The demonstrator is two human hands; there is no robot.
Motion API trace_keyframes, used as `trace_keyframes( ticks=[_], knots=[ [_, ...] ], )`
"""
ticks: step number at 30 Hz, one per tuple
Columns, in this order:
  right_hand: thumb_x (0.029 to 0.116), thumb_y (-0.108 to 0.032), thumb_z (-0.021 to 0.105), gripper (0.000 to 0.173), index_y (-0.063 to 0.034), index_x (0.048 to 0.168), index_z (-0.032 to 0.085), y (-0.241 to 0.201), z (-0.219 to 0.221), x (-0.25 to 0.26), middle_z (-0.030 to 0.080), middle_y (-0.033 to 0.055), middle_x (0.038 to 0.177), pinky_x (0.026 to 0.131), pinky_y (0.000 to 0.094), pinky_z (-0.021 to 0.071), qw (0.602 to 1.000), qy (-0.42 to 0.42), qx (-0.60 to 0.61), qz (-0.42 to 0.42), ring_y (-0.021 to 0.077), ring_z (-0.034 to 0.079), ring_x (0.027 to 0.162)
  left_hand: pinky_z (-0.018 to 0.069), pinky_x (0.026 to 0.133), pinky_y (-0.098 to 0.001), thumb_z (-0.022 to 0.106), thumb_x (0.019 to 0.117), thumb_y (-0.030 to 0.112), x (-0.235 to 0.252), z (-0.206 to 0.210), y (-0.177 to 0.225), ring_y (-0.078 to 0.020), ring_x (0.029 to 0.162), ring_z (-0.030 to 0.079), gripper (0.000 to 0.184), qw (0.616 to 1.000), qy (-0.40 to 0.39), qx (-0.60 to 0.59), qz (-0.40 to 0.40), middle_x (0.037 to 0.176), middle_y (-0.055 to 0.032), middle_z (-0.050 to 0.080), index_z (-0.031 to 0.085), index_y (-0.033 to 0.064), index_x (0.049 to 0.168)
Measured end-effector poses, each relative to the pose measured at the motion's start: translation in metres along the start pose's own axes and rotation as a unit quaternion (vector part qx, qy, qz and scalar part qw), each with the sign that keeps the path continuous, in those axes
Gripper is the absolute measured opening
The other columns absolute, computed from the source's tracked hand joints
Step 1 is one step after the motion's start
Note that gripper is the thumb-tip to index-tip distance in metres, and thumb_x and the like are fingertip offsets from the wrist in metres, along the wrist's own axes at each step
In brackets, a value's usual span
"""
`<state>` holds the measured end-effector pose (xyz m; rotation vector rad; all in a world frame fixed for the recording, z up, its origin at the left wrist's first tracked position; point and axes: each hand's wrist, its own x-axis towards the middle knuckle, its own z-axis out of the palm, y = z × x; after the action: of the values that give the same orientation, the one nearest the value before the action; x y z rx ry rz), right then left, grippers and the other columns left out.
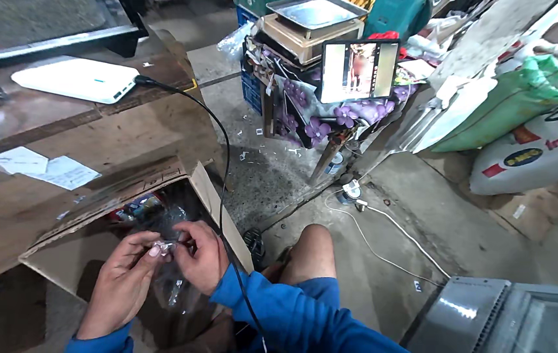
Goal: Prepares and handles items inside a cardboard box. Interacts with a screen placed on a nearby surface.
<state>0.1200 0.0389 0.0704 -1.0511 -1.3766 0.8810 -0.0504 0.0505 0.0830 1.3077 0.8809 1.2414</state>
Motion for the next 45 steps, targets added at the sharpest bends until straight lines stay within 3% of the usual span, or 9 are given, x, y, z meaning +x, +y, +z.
trace_keyframes(
  ticks=[2,6,12,17,22,27,32,35,45],
  knots=[
    [0.0906,-0.003,0.069,0.026,-0.0013,0.116,0.073,0.004,0.004,-0.003,0.068,0.0146,0.107,0.090,0.0346,0.0595,0.998,0.008,-0.043,-0.041,0.0206,0.067,0.100,0.0628,0.079,-0.0355,0.064,0.0949,0.010,0.000,0.000,0.000,-0.0174,0.086,0.070,0.024,0.999,0.022,-0.022,-0.023,0.102,-0.0057,0.070,0.064,0.0092,0.119],
    [0.0920,-0.013,0.070,0.020,-0.0088,0.110,0.077,0.009,0.010,-0.007,0.070,0.0084,0.109,0.096,0.0397,0.0563,0.993,-0.011,-0.074,-0.094,0.0216,0.065,0.108,0.0606,0.076,-0.0299,0.061,0.0979,0.012,0.000,-0.002,-0.001,-0.0139,0.085,0.068,0.021,0.999,0.033,0.012,-0.034,0.101,-0.0040,0.069,0.064,0.0083,0.119],
    [0.0917,-0.015,0.076,0.024,-0.0024,0.112,0.075,0.006,0.009,-0.008,0.071,0.0107,0.104,0.089,0.0356,0.0598,0.999,-0.012,-0.004,-0.043,0.0182,0.068,0.097,0.0604,0.074,-0.0285,0.061,0.0987,0.016,0.000,0.002,0.002,-0.0137,0.085,0.068,0.021,0.999,0.003,0.016,-0.036,0.101,-0.0048,0.069,0.065,0.0083,0.118],
    [0.0935,-0.010,0.073,0.010,-0.0017,0.098,0.076,0.002,0.004,-0.006,0.071,0.0091,0.098,0.084,0.0325,0.0596,0.998,-0.003,0.039,-0.039,0.0154,0.068,0.092,0.0598,0.070,-0.0269,0.061,0.0975,0.013,-0.002,0.002,0.000,-0.0119,0.079,0.067,0.023,0.999,0.006,0.011,-0.048,0.099,-0.0036,0.068,0.065,0.0083,0.119],
    [0.0940,-0.011,0.073,0.020,-0.0017,0.111,0.076,0.002,0.005,-0.006,0.071,0.0104,0.102,0.086,0.0314,0.0603,0.999,-0.010,0.024,-0.029,0.0152,0.069,0.093,0.0605,0.073,-0.0274,0.062,0.0974,0.013,-0.001,0.002,0.002,-0.0139,0.083,0.069,0.028,0.998,0.020,0.015,-0.057,0.103,-0.0076,0.071,0.065,0.0026,0.123],
    [0.0913,-0.007,0.075,0.010,0.0000,0.099,0.075,0.002,0.006,-0.005,0.070,0.0109,0.100,0.083,0.0300,0.0601,0.999,-0.018,0.049,-0.013,0.0148,0.068,0.091,0.0595,0.070,-0.0259,0.064,0.0971,0.013,-0.003,-0.001,0.001,-0.0131,0.078,0.068,0.023,0.998,0.024,0.029,-0.056,0.099,-0.0071,0.072,0.070,0.0026,0.117],
    [0.0917,-0.003,0.072,0.021,0.0036,0.112,0.072,-0.005,0.007,-0.005,0.071,0.0143,0.105,0.079,0.0304,0.0620,0.995,-0.003,0.099,0.020,0.0156,0.070,0.088,0.0601,0.073,-0.0290,0.065,0.0962,0.011,-0.002,-0.001,0.005,-0.0151,0.083,0.069,0.022,0.998,0.018,0.052,-0.039,0.101,-0.0087,0.072,0.069,0.0019,0.115],
    [0.0900,0.003,0.071,0.017,0.0042,0.107,0.072,-0.007,0.007,-0.004,0.071,0.0133,0.098,0.075,0.0318,0.0614,0.989,0.026,0.148,0.011,0.0164,0.068,0.081,0.0590,0.075,-0.0299,0.062,0.0976,0.010,-0.003,0.003,0.011,-0.0143,0.084,0.067,0.020,0.996,0.015,0.071,-0.059,0.101,-0.0068,0.071,0.070,0.0052,0.115],
    [0.0948,0.001,0.066,0.021,-0.0012,0.115,0.067,-0.009,-0.003,0.001,0.069,0.0099,0.097,0.069,0.0318,0.0598,0.988,0.020,0.152,0.033,0.0159,0.066,0.079,0.0532,0.067,-0.0270,0.049,0.1011,0.017,-0.003,0.007,0.013,-0.0102,0.075,0.060,0.017,0.982,-0.040,0.055,-0.176,0.094,-0.0017,0.064,0.066,0.0130,0.102]
  ],
)
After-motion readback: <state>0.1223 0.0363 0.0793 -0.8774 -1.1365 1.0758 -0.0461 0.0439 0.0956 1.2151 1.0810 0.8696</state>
